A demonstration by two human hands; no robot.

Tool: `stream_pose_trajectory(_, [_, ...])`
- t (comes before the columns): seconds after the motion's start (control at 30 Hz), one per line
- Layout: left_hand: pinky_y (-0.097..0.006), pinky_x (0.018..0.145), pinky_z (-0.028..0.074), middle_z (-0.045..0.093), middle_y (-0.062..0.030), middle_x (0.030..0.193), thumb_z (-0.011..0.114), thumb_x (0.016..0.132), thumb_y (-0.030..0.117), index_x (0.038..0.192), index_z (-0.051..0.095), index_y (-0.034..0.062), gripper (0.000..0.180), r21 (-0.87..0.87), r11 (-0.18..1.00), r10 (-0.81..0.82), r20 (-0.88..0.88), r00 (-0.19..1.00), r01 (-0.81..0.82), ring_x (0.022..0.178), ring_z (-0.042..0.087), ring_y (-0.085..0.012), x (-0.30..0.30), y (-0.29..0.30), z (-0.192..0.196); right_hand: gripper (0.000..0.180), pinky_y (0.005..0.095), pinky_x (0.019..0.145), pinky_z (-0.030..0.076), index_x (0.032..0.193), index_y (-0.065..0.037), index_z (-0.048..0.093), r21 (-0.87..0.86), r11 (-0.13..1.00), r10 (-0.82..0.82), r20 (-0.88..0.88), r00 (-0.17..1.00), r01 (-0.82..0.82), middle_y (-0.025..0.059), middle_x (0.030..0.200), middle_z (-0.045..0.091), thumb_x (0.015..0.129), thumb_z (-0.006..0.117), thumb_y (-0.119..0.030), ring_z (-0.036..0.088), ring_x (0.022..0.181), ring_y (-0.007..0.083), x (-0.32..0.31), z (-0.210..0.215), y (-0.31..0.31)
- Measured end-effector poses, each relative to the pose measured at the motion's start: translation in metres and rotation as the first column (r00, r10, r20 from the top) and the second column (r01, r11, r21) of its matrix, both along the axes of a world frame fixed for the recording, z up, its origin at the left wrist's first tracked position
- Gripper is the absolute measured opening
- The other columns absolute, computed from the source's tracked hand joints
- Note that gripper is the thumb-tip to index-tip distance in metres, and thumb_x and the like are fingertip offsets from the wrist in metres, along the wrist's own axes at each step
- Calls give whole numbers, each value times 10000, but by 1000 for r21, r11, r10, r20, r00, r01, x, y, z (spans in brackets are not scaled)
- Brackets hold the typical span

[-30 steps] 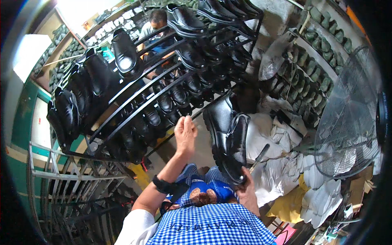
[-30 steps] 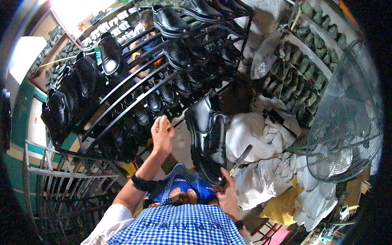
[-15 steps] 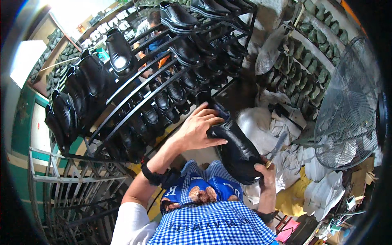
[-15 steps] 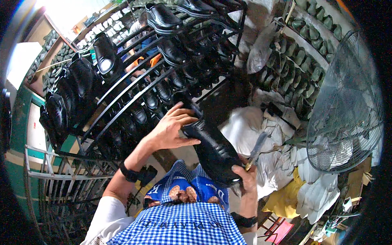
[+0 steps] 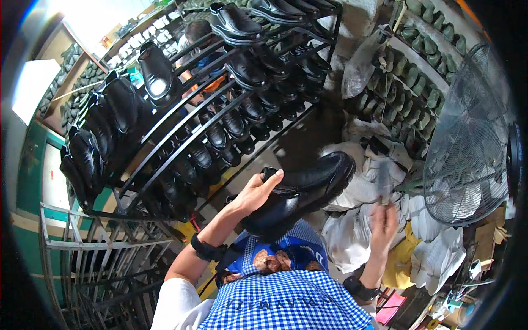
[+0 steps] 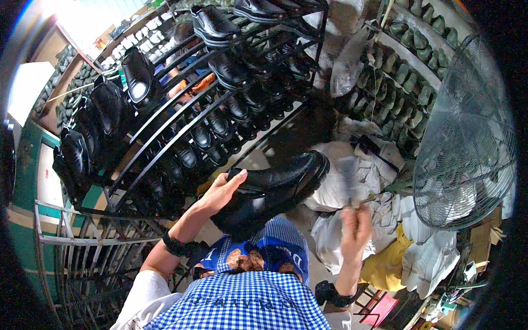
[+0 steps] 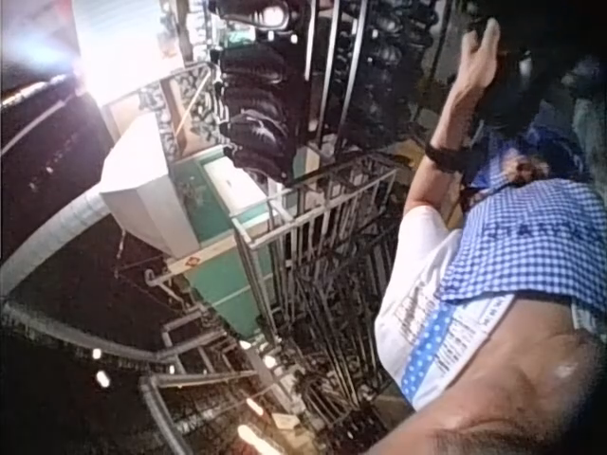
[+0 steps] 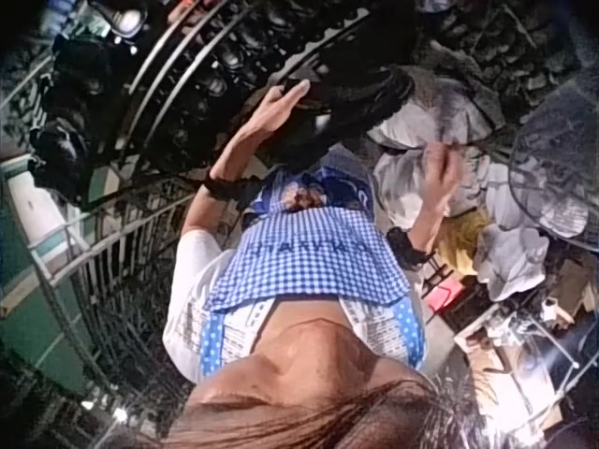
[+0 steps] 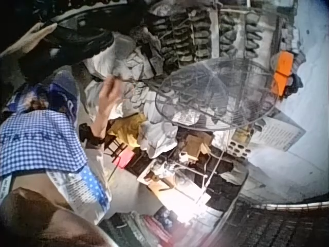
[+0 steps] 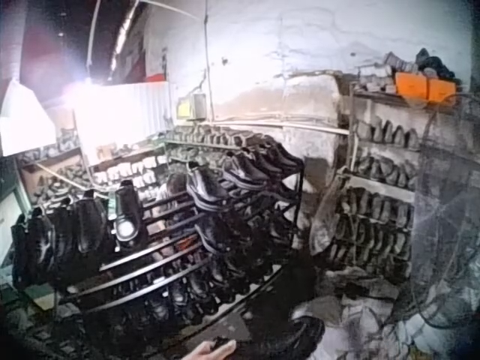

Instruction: Brushing and cleaning leather shoes on a finishing rack in a shoe factory.

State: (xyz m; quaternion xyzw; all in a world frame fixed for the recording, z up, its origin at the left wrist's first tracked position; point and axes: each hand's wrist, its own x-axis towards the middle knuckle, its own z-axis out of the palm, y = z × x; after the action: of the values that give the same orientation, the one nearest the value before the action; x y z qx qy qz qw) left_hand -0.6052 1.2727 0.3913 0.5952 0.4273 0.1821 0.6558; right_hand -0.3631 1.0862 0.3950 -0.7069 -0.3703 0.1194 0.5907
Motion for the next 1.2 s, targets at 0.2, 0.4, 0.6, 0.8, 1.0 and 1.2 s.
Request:
stream_pose_trajectory(0.2, [-229,447,210,345,92,567,456,848,516,633,495,113,458,-56,995,88,3,996,-88,514,287,-24,5,-9,11,188,329,528,421,926,-5,589,-269,885,431,170,886,-379,148,740,597,817,568,-156,588,626,265,-56,18,26])
stream_pose_trajectory(0.4, [-218,548,316,474,69,686,498,865,412,825,568,84,338,-193,980,85,201,976,-46,628,427,-51,6,-11,-2,160,342,479,400,810,-12,570,-413,856,381,99,919,-310,155,627,549,821,566,-172,550,539,299,-47,24,30])
stream_pose_trajectory(0.6, [-210,525,289,416,89,655,448,886,421,775,558,85,370,-201,977,107,194,975,-67,604,353,-28,10,-16,9,175,335,525,424,860,-11,596,-485,848,279,64,958,-214,177,687,573,816,571,-179,582,608,301,-42,23,34])
stream_pose_trajectory(0.8, [-192,589,332,510,61,774,460,881,413,896,561,78,350,-186,982,67,190,980,-32,687,431,-37,9,-17,13,207,295,467,379,919,3,598,-295,939,241,191,951,-179,119,594,525,832,566,-181,489,499,181,-32,12,26])
stream_pose_trajectory(1.0, [-209,637,376,540,27,805,469,874,418,919,566,56,378,-300,946,207,272,940,-121,730,481,-64,13,-23,-6,212,282,449,355,953,-25,612,-266,915,345,123,931,-304,81,551,462,828,575,-192,417,501,88,-48,11,22])
stream_pose_trajectory(1.2, [-266,721,454,602,-81,946,467,880,366,1013,559,5,395,-226,951,281,345,896,-211,827,572,-157,12,-23,-6,187,263,464,354,854,12,589,-219,975,65,117,991,-38,43,558,481,841,558,-172,424,524,67,-11,-7,22])
